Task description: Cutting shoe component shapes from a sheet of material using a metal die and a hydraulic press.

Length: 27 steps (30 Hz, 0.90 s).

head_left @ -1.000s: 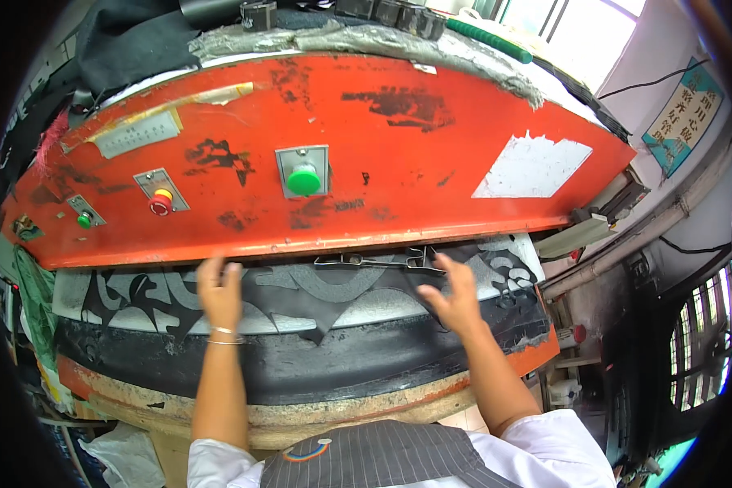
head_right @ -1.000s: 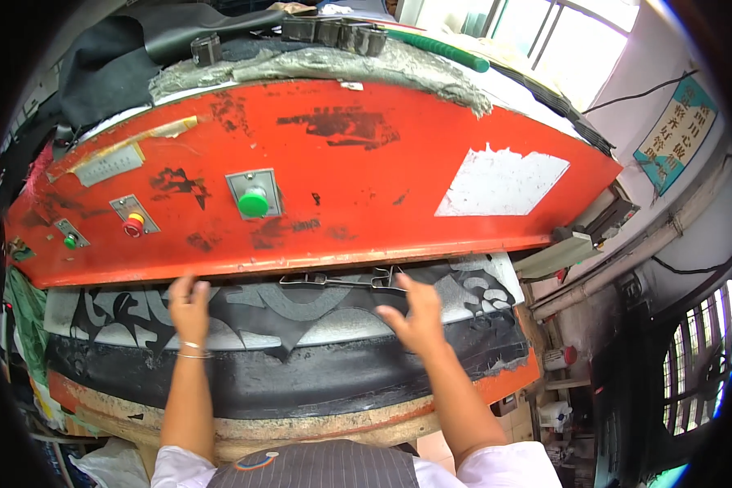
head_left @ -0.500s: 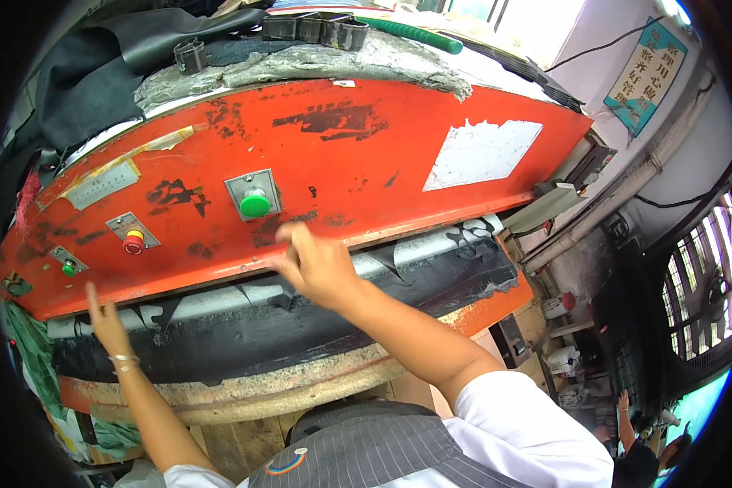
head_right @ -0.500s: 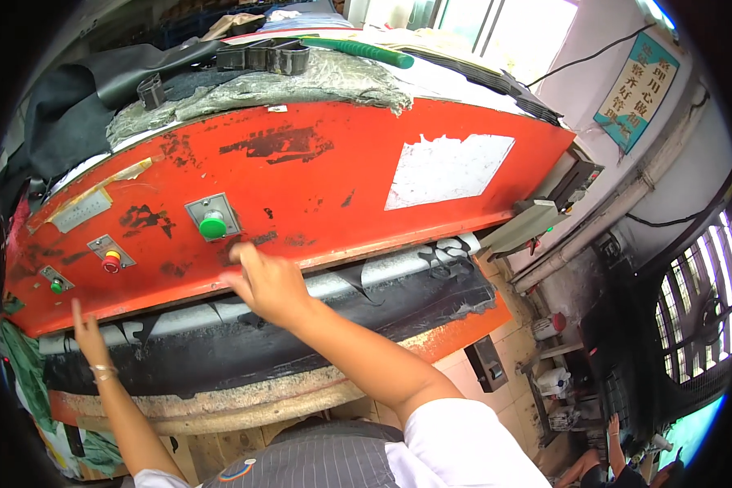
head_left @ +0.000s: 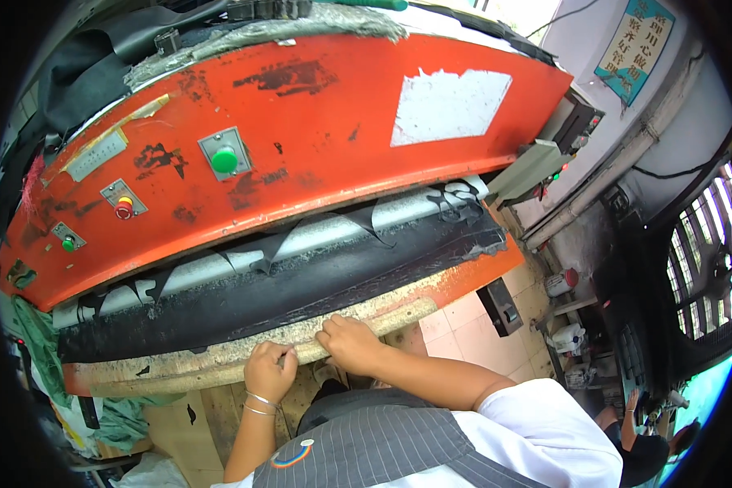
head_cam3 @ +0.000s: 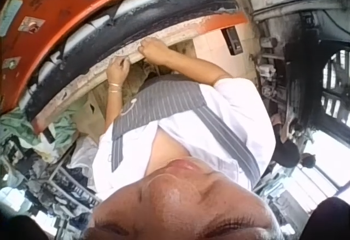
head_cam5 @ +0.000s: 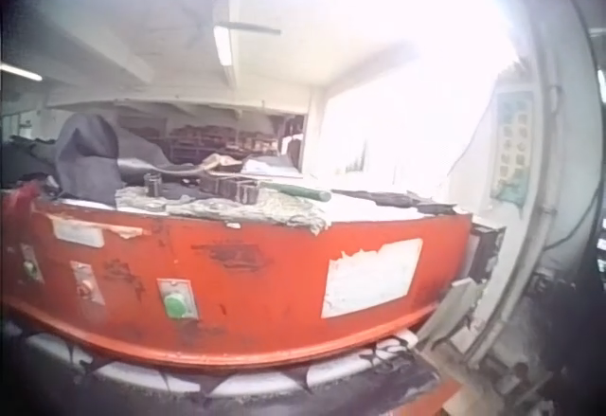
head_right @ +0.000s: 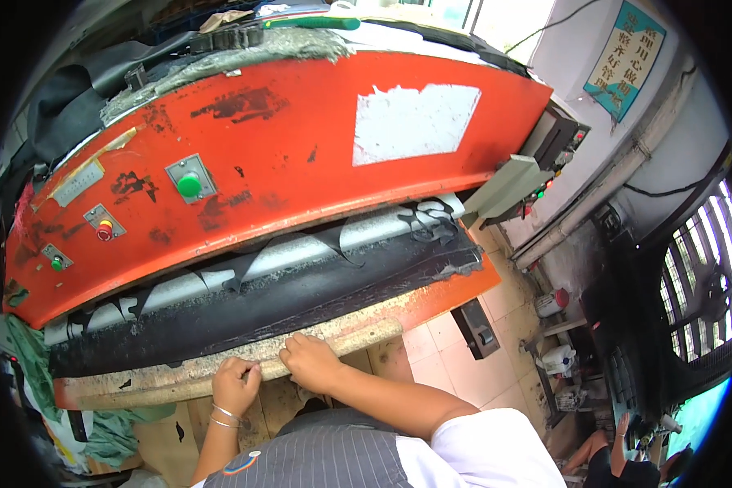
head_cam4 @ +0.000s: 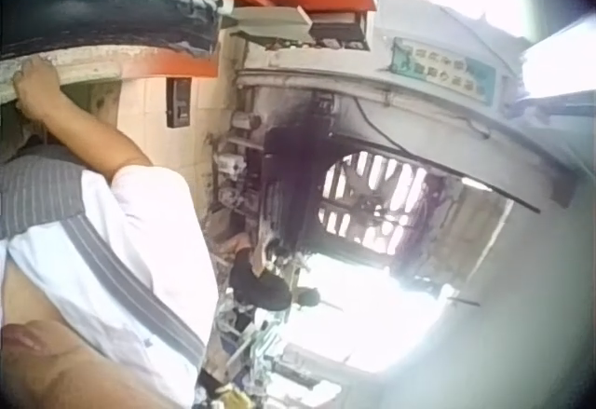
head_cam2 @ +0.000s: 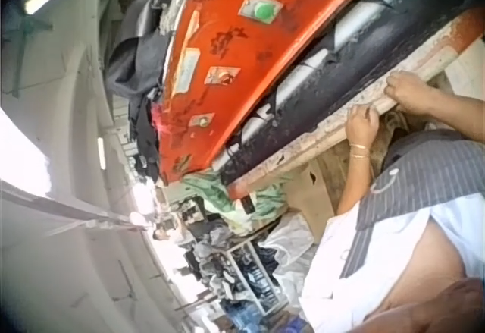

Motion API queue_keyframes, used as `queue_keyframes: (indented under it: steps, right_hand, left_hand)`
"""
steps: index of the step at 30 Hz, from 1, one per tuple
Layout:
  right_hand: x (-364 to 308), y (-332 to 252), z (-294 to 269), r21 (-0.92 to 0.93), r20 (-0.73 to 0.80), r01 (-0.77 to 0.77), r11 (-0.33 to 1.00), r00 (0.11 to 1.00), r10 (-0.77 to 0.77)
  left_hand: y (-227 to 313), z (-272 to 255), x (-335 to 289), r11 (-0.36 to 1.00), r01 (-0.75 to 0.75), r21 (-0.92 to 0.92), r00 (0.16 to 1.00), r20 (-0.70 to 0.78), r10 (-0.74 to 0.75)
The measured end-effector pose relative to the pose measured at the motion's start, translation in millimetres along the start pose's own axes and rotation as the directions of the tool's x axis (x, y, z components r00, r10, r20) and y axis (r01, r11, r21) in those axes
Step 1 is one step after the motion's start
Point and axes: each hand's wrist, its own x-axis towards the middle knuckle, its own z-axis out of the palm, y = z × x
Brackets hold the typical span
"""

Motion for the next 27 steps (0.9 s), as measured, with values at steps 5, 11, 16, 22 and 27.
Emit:
queue_keyframes:
  steps: [5, 11, 16, 22, 27]
  right_hand:
    - [-9, 6, 15, 0.024, -0.02, -0.022, 0.999, 1.0, 0.022]
    - [-16, 22, -14, 0.298, 0.339, -0.083, 0.951, 0.941, -0.024]
    - [43, 107, -38, -0.125, -0.266, -0.359, 0.925, 0.91, 0.318]
    - [71, 146, -53, -0.081, -0.05, -0.448, 0.89, 0.894, 0.445]
    - [67, 151, -49, 0.053, -0.19, -0.358, 0.932, 0.913, 0.361]
  left_hand:
    - [-5, 15, -5, 1.0, 0.019, -0.002, 1.0, -0.006, -0.019]
    - [1, 7, -48, 0.999, -0.002, -0.034, 0.995, 0.098, 0.005]
    - [17, 12, -78, 0.999, 0.041, -0.001, 0.978, 0.207, -0.04]
    - [28, 15, -89, 0.969, 0.246, 0.022, 0.935, 0.258, -0.244]
    - [36, 12, -86, 0.977, 0.193, 0.089, 0.944, 0.253, -0.21]
